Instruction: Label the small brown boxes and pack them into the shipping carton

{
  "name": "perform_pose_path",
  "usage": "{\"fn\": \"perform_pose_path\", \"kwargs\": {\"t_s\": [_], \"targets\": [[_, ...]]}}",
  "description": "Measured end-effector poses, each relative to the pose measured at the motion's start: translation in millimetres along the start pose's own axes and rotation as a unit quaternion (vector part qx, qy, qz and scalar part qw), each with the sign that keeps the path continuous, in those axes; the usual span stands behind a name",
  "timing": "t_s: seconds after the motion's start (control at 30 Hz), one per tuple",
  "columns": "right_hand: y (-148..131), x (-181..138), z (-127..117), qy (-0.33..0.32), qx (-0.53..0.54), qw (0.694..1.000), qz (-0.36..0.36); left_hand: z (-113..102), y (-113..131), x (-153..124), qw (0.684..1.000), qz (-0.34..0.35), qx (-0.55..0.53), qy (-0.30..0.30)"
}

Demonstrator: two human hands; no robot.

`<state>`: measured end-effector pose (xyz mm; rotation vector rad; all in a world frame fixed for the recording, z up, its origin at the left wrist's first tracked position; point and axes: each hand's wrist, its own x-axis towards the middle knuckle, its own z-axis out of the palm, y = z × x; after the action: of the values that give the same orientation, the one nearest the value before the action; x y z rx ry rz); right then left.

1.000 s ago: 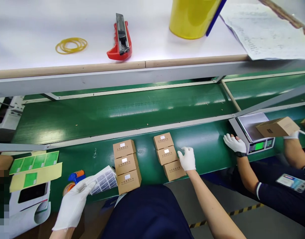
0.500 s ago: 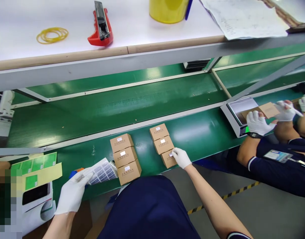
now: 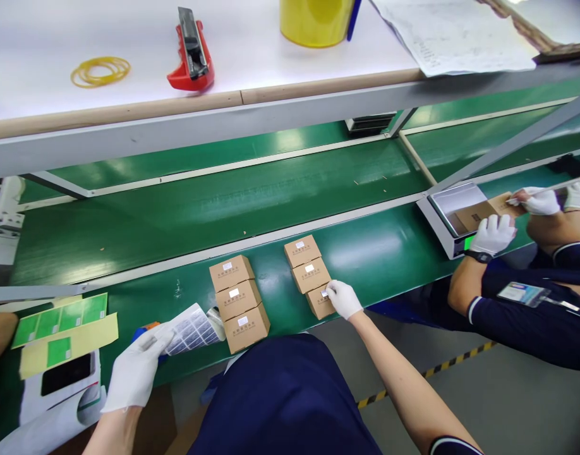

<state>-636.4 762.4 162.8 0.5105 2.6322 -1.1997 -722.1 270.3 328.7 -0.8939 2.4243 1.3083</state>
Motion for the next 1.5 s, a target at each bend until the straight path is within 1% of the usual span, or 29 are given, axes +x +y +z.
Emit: {"fn": "perform_pose_path", "kwargs": {"t_s": [0.1,0.23,0.33,0.4,0.5,0.57,0.63,0.67,0.7,0.73,0.77,0.8,0.87,0.9,0.93,0.97,1.0,1.03,1.07,1.1,1.17,1.23,1.3,1.4,1.5], "targets": [[-2,0,0,-0.002,-0.017,1.0,0.007,-1,2,-1,1.0,0.0,-0.018,-0.001],[-11,-2,5,0.002,-0.052,0.998,0.027,1,14,-3,1.0,-0.008,-0.014,0.004],[-17,-2,9,0.01,-0.083,0.995,0.058,2,18,10,1.0,-0.004,0.011,0.009],[-15,-1,4,0.02,-0.107,0.988,0.109,2,17,28,1.0,0.008,0.027,0.008],[-3,1,-12,0.047,-0.129,0.97,0.198,0,14,70,0.998,0.036,0.046,-0.001],[5,-3,-20,0.072,-0.126,0.967,0.207,3,19,102,0.995,0.058,0.083,-0.004],[5,-9,-19,0.089,-0.115,0.974,0.174,18,33,126,0.978,0.111,0.177,0.006],[2,-14,-13,0.095,-0.113,0.979,0.144,33,44,134,0.96,0.157,0.232,0.017],[-4,-18,-5,0.1,-0.116,0.982,0.111,54,58,136,0.935,0.211,0.285,0.02],[-12,-21,6,0.11,-0.122,0.983,0.08,80,72,134,0.907,0.277,0.317,0.014],[-20,-24,17,0.122,-0.131,0.982,0.06,111,88,127,0.884,0.334,0.328,-0.015],[-30,-25,29,0.138,-0.14,0.979,0.054,147,103,116,0.861,0.378,0.334,-0.068],[-47,-25,49,0.166,-0.147,0.972,0.082,221,130,89,0.817,0.44,0.33,-0.172],[-54,-23,57,0.178,-0.145,0.968,0.099,257,141,75,0.796,0.456,0.326,-0.229],[-59,-21,62,0.19,-0.144,0.965,0.112,288,149,64,0.78,0.451,0.333,-0.277],[-63,-18,66,0.199,-0.143,0.962,0.119,314,154,56,0.776,0.443,0.338,-0.295],[-65,-15,68,0.206,-0.144,0.96,0.121,334,157,51,0.776,0.431,0.343,-0.306],[-67,-13,69,0.21,-0.145,0.959,0.121,349,158,50,0.78,0.416,0.349,-0.312],[-67,-11,69,0.209,-0.144,0.96,0.12,357,157,51,0.785,0.403,0.352,-0.313],[-66,-9,68,0.203,-0.141,0.962,0.119,360,155,54,0.79,0.39,0.354,-0.314],[-61,-9,64,0.182,-0.136,0.968,0.11,356,146,62,0.8,0.367,0.355,-0.314],[-54,-12,59,0.163,-0.15,0.972,0.079,342,133,69,0.811,0.346,0.354,-0.312],[-47,-14,54,0.157,-0.183,0.97,0.028,327,118,72,0.82,0.326,0.349,-0.314],[-41,-13,48,0.143,-0.222,0.964,-0.032,308,98,66,0.834,0.304,0.323,-0.327],[-42,-5,40,0.119,-0.234,0.962,-0.074,299,84,53,0.855,0.285,0.277,-0.333]]}}
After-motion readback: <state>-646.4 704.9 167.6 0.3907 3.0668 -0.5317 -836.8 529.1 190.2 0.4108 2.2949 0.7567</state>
